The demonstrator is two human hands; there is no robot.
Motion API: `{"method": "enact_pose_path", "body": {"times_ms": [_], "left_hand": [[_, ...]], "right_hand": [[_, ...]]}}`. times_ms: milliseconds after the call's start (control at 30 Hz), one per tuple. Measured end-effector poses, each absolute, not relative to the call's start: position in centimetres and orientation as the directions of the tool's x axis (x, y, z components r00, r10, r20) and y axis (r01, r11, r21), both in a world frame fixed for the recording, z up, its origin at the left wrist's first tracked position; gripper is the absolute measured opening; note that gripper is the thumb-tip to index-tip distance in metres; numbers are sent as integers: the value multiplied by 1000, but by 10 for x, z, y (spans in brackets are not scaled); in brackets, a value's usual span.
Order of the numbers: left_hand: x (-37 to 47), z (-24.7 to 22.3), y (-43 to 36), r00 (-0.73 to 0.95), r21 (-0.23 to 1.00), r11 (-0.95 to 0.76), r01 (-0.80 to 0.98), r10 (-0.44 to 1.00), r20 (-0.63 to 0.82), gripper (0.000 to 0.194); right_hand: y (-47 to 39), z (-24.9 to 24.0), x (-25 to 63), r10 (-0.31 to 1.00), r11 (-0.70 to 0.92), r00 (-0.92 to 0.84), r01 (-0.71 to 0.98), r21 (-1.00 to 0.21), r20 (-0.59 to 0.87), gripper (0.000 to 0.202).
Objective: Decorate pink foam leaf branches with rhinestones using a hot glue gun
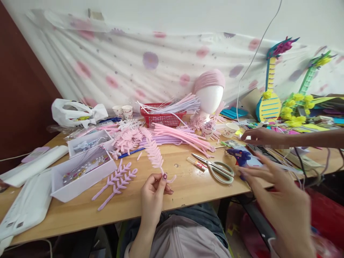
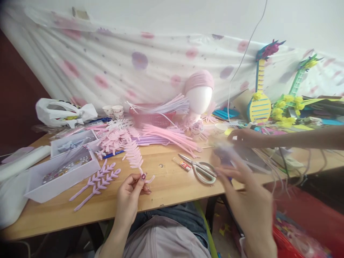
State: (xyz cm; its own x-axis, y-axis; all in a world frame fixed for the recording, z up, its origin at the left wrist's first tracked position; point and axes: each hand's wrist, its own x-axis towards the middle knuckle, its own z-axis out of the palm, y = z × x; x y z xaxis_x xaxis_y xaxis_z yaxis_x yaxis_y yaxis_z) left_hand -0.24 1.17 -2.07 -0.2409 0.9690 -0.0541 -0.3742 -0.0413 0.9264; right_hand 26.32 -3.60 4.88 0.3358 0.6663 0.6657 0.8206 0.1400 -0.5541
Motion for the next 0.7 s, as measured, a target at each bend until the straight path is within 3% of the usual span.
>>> {"method": "enact_pose_path", "body": {"times_ms": [67,133,233,500,700], "left_hand": [[-2,-20,12,-242,930,-41,-365,969,-52,38],[-2,-20,12,-243,934,-41,-354,969,-50,39],[-2,-18,11,-245,940,-38,-340,968,-50,40],[-1,-16,6,-238,942,-39,-333,970,-44,33],[-3,-17,8,-214,946,-28,-323,976,-45,34]], "right_hand": [[-26,41,234,770,240,270,718,-653,579,26],[-21,36,207,861,373,65,595,-712,504,25],[-15,30,176,875,456,-116,523,-720,470,23],[8,10,149,926,372,-146,502,-781,348,24],[4,6,154,959,283,-133,387,-877,251,28]]}}
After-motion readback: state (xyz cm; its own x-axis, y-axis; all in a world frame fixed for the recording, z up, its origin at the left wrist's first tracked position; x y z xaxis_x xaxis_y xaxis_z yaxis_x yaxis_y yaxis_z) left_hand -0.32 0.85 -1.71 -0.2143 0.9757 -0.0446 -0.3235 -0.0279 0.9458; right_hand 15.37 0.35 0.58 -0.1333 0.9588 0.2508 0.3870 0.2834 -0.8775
